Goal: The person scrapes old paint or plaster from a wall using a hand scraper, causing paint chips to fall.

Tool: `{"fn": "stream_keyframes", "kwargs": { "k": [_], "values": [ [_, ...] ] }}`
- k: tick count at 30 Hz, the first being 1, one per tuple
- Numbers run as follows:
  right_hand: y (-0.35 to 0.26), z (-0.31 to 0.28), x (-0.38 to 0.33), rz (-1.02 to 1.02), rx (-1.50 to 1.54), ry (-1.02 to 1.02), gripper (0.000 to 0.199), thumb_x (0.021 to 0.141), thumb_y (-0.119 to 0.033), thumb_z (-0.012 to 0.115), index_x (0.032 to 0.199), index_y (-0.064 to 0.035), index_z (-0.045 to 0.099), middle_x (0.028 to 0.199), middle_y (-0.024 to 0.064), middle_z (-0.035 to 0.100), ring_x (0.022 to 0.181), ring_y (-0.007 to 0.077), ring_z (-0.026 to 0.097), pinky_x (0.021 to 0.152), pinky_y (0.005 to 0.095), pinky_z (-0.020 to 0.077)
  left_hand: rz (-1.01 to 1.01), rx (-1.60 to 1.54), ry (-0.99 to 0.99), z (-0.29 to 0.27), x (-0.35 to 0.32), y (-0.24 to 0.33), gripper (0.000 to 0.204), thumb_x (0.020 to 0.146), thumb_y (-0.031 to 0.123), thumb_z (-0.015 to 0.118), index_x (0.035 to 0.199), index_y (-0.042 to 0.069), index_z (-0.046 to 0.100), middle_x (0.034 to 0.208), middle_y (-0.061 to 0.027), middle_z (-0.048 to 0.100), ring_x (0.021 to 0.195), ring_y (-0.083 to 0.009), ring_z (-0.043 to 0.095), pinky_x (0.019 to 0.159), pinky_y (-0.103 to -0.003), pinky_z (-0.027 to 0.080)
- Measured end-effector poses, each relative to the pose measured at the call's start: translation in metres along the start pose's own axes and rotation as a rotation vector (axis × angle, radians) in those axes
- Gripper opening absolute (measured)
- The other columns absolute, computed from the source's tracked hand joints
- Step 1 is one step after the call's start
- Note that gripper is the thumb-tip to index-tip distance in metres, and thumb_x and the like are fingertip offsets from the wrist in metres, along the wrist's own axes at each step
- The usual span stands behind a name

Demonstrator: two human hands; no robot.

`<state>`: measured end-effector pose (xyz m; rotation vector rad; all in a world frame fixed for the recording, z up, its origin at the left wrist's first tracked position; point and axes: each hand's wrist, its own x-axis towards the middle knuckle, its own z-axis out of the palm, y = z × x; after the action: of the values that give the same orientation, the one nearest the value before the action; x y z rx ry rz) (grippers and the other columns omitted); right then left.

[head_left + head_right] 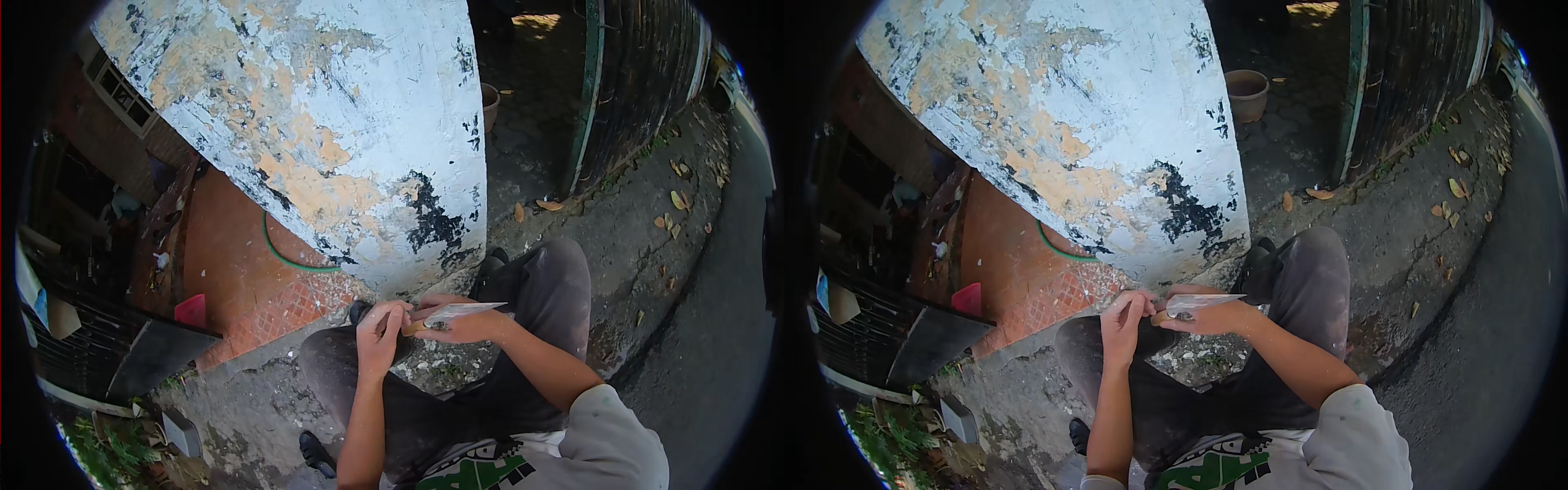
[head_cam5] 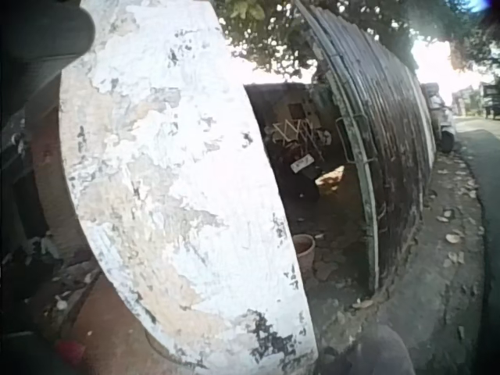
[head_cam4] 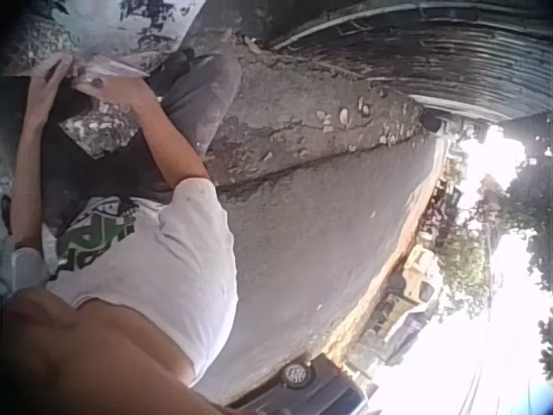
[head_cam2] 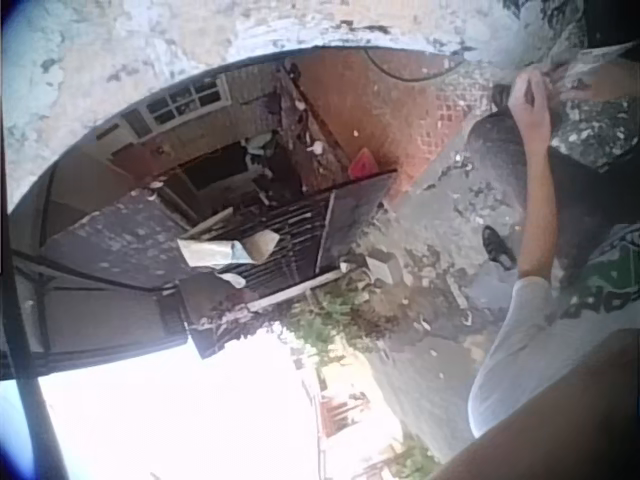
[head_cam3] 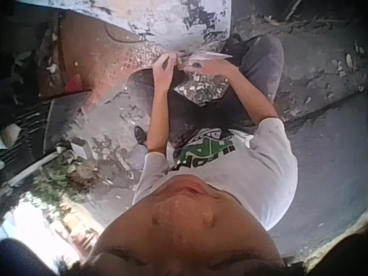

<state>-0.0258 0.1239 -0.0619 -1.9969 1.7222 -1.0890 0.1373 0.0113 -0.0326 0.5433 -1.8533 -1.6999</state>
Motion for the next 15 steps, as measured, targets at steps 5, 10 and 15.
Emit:
{"fn": "stream_keyframes", "kwargs": {
  "k": [5,10,15],
  "values": [
    [-0.013,-0.024,0.003,0.076,0.248,-0.08,0.024,0.087,-0.03,0.066,0.103,-0.0124,0.069,0.098,0.0072,0.066,0.09,0.0264,0.064,0.076,0.0358,0.0515,-0.054,0.046,-0.016,0.01,0.011,0.003,0.019,0.096,0.011,0.058,0.109,-0.001,0.064,0.097,-0.0039,0.062,0.09,-0.0121,0.059,0.077,-0.025,0.046],
    [0.001,0.0,-0.004,0.255,0.079,-0.151,0.036,0.088,-0.04,0.064,0.106,-0.0087,0.064,0.078,0.011,0.065,0.077,0.0312,0.066,0.067,0.0399,0.0519,-0.253,-0.215,-0.212,0.006,0.01,-0.006,0.042,0.094,0.019,0.062,0.13,0.0,0.054,0.11,-0.0086,0.064,0.1,-0.0143,0.059,0.088,-0.031,0.046],
    [0.006,-0.005,0.0,0.168,0.134,0.003,0.033,0.089,-0.035,0.064,0.101,-0.0051,0.065,0.078,0.0147,0.066,0.071,0.0368,0.064,0.064,0.0441,0.0499,-0.247,-0.07,-0.262,0.007,0.012,-0.013,0.045,0.093,0.015,0.063,0.133,0.001,0.05,0.111,-0.0084,0.062,0.103,-0.0139,0.057,0.087,-0.03,0.047]
  ]
}}
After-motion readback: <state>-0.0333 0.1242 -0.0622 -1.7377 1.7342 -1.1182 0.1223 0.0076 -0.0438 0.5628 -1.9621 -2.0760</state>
